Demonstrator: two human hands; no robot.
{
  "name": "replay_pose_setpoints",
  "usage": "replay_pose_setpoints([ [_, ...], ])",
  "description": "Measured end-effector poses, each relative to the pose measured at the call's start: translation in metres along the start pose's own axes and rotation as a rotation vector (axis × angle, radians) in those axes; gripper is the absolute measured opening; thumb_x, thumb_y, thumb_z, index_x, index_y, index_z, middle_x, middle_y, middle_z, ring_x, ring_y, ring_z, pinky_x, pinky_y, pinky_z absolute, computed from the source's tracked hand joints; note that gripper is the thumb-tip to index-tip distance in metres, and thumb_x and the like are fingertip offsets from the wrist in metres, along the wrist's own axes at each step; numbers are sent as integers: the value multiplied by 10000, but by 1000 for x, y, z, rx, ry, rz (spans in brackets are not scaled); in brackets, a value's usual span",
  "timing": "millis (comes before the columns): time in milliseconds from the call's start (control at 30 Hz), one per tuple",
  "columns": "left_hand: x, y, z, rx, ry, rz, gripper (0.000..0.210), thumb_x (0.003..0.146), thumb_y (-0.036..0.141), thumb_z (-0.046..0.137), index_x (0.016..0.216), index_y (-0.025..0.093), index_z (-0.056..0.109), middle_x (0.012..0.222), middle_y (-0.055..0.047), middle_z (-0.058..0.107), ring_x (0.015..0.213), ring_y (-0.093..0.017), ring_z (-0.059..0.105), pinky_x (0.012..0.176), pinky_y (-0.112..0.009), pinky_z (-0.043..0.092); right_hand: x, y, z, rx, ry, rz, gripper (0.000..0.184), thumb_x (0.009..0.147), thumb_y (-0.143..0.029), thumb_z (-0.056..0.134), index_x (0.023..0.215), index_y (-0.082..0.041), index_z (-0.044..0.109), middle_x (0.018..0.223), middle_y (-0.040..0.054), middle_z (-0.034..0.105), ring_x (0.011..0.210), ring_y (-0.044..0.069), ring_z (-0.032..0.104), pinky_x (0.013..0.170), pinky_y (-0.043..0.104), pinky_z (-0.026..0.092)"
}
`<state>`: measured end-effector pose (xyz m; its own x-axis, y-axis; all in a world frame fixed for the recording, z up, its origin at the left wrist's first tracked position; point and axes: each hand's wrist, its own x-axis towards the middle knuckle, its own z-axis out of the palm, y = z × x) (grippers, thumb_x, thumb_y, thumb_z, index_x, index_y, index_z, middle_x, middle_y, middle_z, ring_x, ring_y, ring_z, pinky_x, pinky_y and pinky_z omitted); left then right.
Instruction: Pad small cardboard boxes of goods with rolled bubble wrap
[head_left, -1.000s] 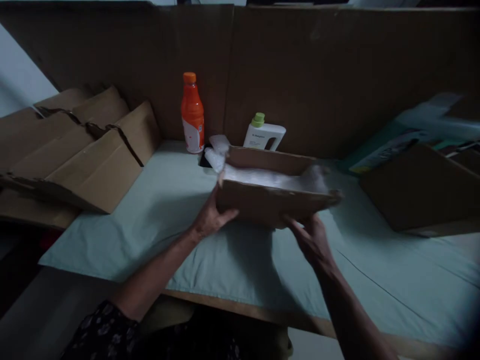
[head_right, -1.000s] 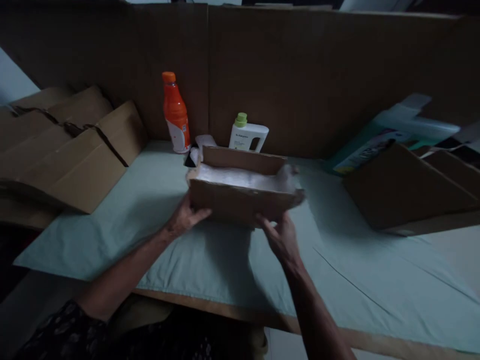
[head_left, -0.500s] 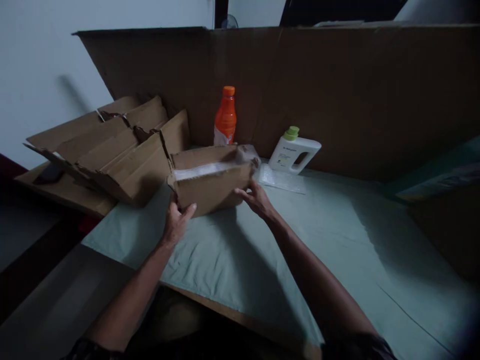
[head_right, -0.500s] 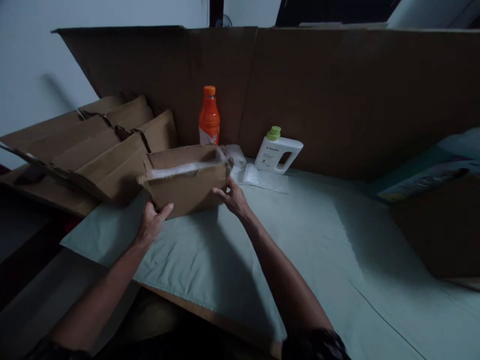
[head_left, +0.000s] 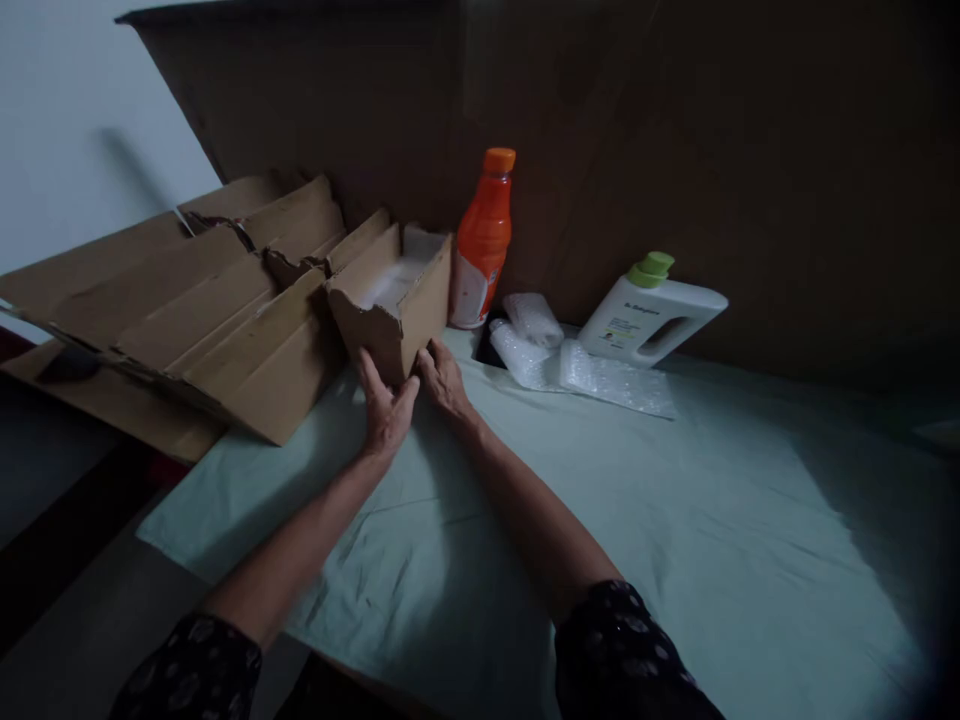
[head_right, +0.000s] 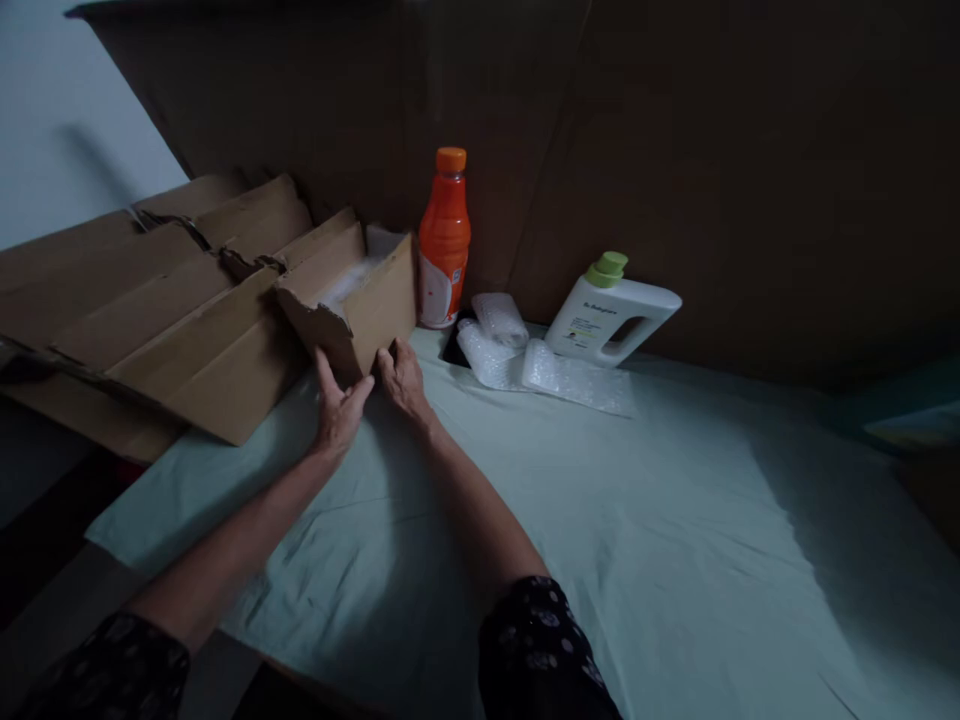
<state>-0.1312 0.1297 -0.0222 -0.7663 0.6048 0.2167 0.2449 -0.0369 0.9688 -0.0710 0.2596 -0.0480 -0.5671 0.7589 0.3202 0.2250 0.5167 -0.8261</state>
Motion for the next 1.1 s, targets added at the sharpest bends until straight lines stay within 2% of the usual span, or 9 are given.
replay_pose_setpoints([
  [167, 41, -14, 20, 10, 54, -70, 789, 986, 489, 522, 1644, 188, 208, 1754, -133, 146, 1630, -273, 112, 1329, -462, 116, 15, 3, 11, -15, -83, -12, 738, 914, -553, 622, 1476, -85, 521, 1572, 211, 495, 1481, 329, 447, 1263, 490, 327],
  [333, 60, -26, 24, 30, 34, -98, 759, 1030, 503, 447, 1602, 39, 264, 1723, -241, 174, 1618, -277, 175, 1325, -400, 150, 16, 6, 13, -91, -169, -73, 682, 828, -263, 695, 1465, -78, 538, 1617, 208, 430, 1505, 338, 409, 1288, 501, 285],
  [467, 64, -30, 18, 49, 35, -115, 706, 1059, 503, 396, 1586, 42, 307, 1696, -238, 268, 1600, -268, 248, 1317, -390, 188, 16, 3, 14, -159, -197, -64, 609, 857, -183, 640, 1457, -136, 551, 1611, 174, 438, 1508, 333, 403, 1302, 545, 254],
  [633, 49, -22, 12, 129, 46, -181, 706, 1057, 491, 363, 1587, 29, 293, 1641, -247, 375, 1554, -320, 348, 1258, -429, 322, -2, -20, 12, -305, -226, -108, 467, 891, -154, 605, 1358, -159, 621, 1525, 126, 555, 1443, 295, 484, 1269, 473, 331],
  [800, 3, -3, 3, 138, -116, -177, 788, 982, 492, 427, 1621, 92, 199, 1656, -247, 344, 1544, -360, 356, 1264, -543, 308, -73, -46, -12, -561, -291, -229, 371, 948, -406, 629, 1280, -239, 639, 1512, -6, 598, 1407, 210, 514, 1219, 374, 358],
  [867, -17, -5, -1, 250, -216, -61, 794, 963, 555, 417, 1624, 148, 250, 1672, -210, 335, 1533, -393, 366, 1266, -617, 274, -110, -47, -31, -654, -301, -290, 343, 960, -499, 593, 1252, -324, 639, 1527, -94, 580, 1415, 159, 506, 1195, 310, 371],
  [967, -45, -14, -3, 472, -452, 251, 760, 926, 637, 401, 1599, 290, 342, 1709, -75, 311, 1547, -438, 320, 1258, -680, 264, -168, -38, -85, -751, -348, -483, 331, 989, -497, 543, 1263, -341, 644, 1527, -85, 581, 1407, 146, 520, 1147, 293, 421],
  [1033, -60, -18, -2, 544, -572, 402, 720, 910, 640, 403, 1584, 395, 341, 1722, 16, 283, 1545, -445, 322, 1250, -689, 284, -201, -28, -150, -740, -318, -434, 314, 882, -501, 706, 1147, -332, 704, 1415, -71, 673, 1333, 160, 590, 1100, 292, 470],
  [1100, -69, -21, 0, 590, -613, 483, 713, 907, 625, 406, 1582, 407, 335, 1714, 6, 305, 1527, -464, 343, 1227, -708, 312, -224, -19, -240, -773, -94, -197, 237, 842, -387, 763, 1051, -275, 742, 1335, 9, 720, 1280, 215, 633, 1089, 361, 496],
])
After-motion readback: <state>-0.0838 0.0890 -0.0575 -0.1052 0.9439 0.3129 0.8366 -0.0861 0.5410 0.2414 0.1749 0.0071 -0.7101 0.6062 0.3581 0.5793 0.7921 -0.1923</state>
